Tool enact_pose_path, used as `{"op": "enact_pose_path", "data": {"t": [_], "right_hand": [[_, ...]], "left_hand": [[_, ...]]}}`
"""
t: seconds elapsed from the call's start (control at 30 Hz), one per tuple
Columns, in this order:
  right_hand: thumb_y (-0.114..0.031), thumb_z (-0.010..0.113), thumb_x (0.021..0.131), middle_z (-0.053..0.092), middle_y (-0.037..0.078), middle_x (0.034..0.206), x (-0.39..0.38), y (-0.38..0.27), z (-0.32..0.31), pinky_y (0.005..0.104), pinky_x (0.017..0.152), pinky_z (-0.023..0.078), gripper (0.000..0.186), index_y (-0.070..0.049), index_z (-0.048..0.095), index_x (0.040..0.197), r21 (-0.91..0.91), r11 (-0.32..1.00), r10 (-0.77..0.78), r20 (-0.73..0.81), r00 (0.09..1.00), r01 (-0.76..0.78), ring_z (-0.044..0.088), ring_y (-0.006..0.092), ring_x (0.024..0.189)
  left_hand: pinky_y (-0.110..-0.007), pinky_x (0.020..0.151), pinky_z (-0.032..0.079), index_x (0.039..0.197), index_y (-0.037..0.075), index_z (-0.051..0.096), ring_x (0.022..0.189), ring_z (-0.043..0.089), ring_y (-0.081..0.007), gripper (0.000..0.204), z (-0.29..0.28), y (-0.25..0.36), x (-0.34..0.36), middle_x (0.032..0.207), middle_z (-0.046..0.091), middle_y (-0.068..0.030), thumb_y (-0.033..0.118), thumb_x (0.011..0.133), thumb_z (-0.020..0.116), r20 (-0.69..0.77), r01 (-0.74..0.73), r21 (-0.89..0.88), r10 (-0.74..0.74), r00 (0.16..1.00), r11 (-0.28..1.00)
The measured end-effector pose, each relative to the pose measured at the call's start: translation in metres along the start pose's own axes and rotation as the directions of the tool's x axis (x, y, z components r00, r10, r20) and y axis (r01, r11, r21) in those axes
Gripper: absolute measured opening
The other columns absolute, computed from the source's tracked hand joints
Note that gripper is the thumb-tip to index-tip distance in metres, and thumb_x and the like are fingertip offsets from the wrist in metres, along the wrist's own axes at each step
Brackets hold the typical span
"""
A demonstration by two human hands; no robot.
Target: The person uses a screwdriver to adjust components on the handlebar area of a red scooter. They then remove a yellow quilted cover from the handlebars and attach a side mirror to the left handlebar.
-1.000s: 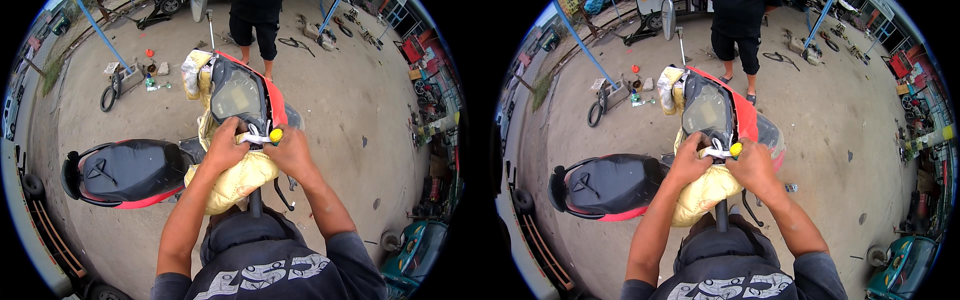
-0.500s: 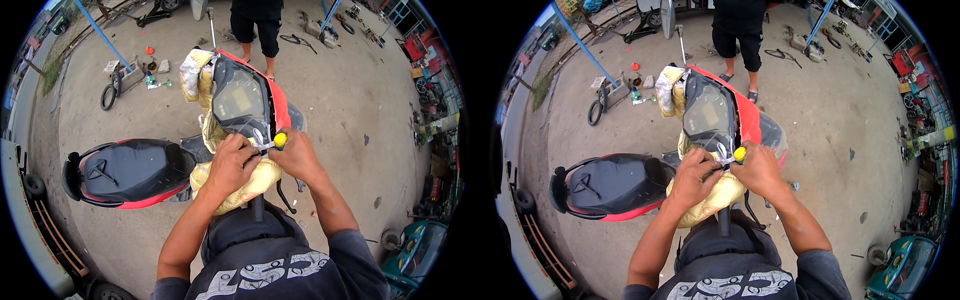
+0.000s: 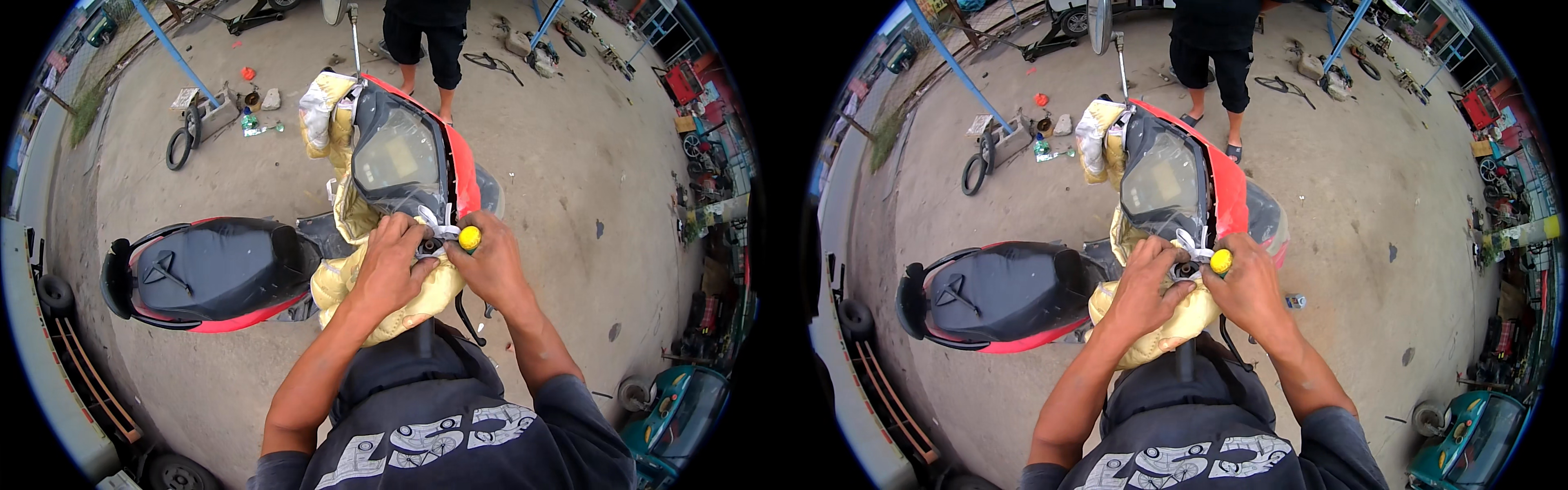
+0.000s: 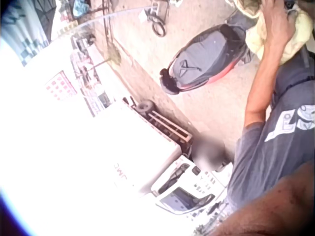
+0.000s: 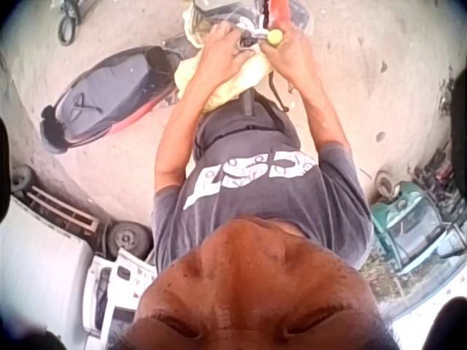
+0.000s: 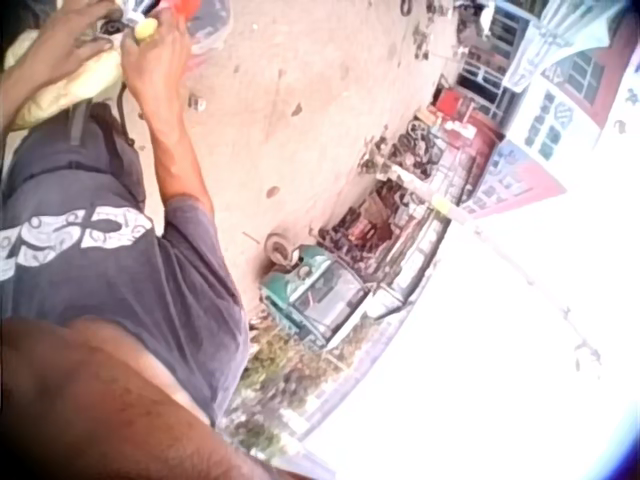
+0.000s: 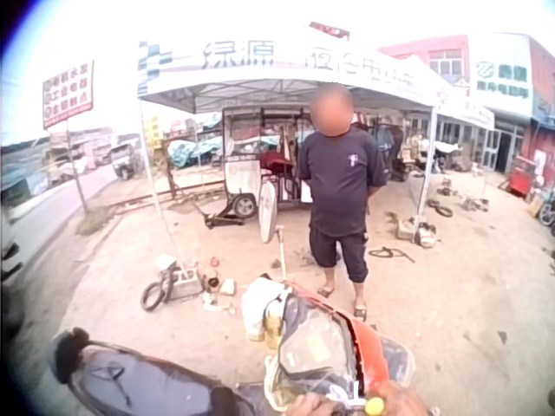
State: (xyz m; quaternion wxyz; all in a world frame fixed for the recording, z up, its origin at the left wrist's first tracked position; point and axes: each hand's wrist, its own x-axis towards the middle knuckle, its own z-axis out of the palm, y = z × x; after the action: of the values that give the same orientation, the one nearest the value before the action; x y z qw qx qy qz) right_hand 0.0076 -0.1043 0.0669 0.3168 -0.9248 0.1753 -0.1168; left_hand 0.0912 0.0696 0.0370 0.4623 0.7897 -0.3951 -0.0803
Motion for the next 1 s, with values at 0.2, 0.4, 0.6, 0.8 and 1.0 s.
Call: {"op": "enact_pose_path", "data": {"t": [0.2, 0.4, 0.6, 0.8, 1.0], "right_hand": [[-0.009, 0.079, 0.078, 0.069, 0.019, 0.104, 0.003, 0.003, 0.005, 0.0450, 0.081, 0.053, 0.029, -0.002, 0.071, 0.105, 0.079, 0.995, -0.059, -0.006, 0.998, 0.059, 0.068, 0.0398, 0.097], [-0.010, 0.077, 0.078, 0.071, 0.019, 0.100, 0.004, 0.010, 0.008, 0.0435, 0.081, 0.055, 0.024, 0.000, 0.073, 0.099, 0.179, 0.984, 0.009, 0.019, 1.000, -0.012, 0.070, 0.0383, 0.094], [-0.010, 0.076, 0.078, 0.072, 0.020, 0.097, 0.006, 0.005, 0.008, 0.0421, 0.080, 0.055, 0.022, 0.003, 0.072, 0.095, 0.166, 0.986, 0.018, 0.000, 1.000, -0.018, 0.071, 0.0366, 0.090], [-0.009, 0.075, 0.078, 0.072, 0.019, 0.099, 0.004, 0.013, 0.012, 0.0407, 0.080, 0.054, 0.024, 0.004, 0.072, 0.098, 0.173, 0.984, 0.028, 0.012, 1.000, -0.030, 0.071, 0.0338, 0.091], [-0.011, 0.076, 0.078, 0.072, 0.023, 0.097, 0.006, 0.008, 0.013, 0.0432, 0.080, 0.055, 0.025, 0.004, 0.073, 0.097, 0.181, 0.981, 0.065, 0.021, 0.998, -0.068, 0.072, 0.0391, 0.091]], "left_hand": [[-0.043, 0.095, 0.045, 0.115, 0.000, 0.065, 0.107, 0.055, -0.0351, 0.040, 0.005, -0.004, -0.004, 0.111, 0.057, -0.0133, 0.006, 0.079, 0.081, -0.034, -0.022, 0.005, 0.023, 0.999, 1.000], [-0.041, 0.097, 0.045, 0.114, 0.001, 0.068, 0.109, 0.056, -0.0343, 0.038, 0.010, -0.012, -0.007, 0.112, 0.059, -0.0128, 0.006, 0.079, 0.082, -0.064, -0.032, -0.052, 0.029, 0.998, 0.998], [-0.040, 0.098, 0.047, 0.114, 0.001, 0.069, 0.110, 0.059, -0.0331, 0.039, 0.015, -0.014, -0.010, 0.111, 0.062, -0.0125, 0.006, 0.077, 0.083, -0.138, -0.025, -0.091, 0.012, 0.990, 0.996], [-0.036, 0.094, 0.050, 0.111, -0.001, 0.070, 0.107, 0.064, -0.0280, 0.038, 0.018, -0.016, -0.015, 0.111, 0.064, -0.0114, 0.005, 0.077, 0.085, -0.208, -0.020, -0.172, -0.016, 0.978, 0.985], [-0.033, 0.093, 0.051, 0.110, -0.003, 0.070, 0.102, 0.066, -0.0236, 0.037, 0.012, -0.014, -0.020, 0.110, 0.066, -0.0107, 0.001, 0.076, 0.085, -0.258, 0.000, -0.323, -0.087, 0.962, 0.946]]}}
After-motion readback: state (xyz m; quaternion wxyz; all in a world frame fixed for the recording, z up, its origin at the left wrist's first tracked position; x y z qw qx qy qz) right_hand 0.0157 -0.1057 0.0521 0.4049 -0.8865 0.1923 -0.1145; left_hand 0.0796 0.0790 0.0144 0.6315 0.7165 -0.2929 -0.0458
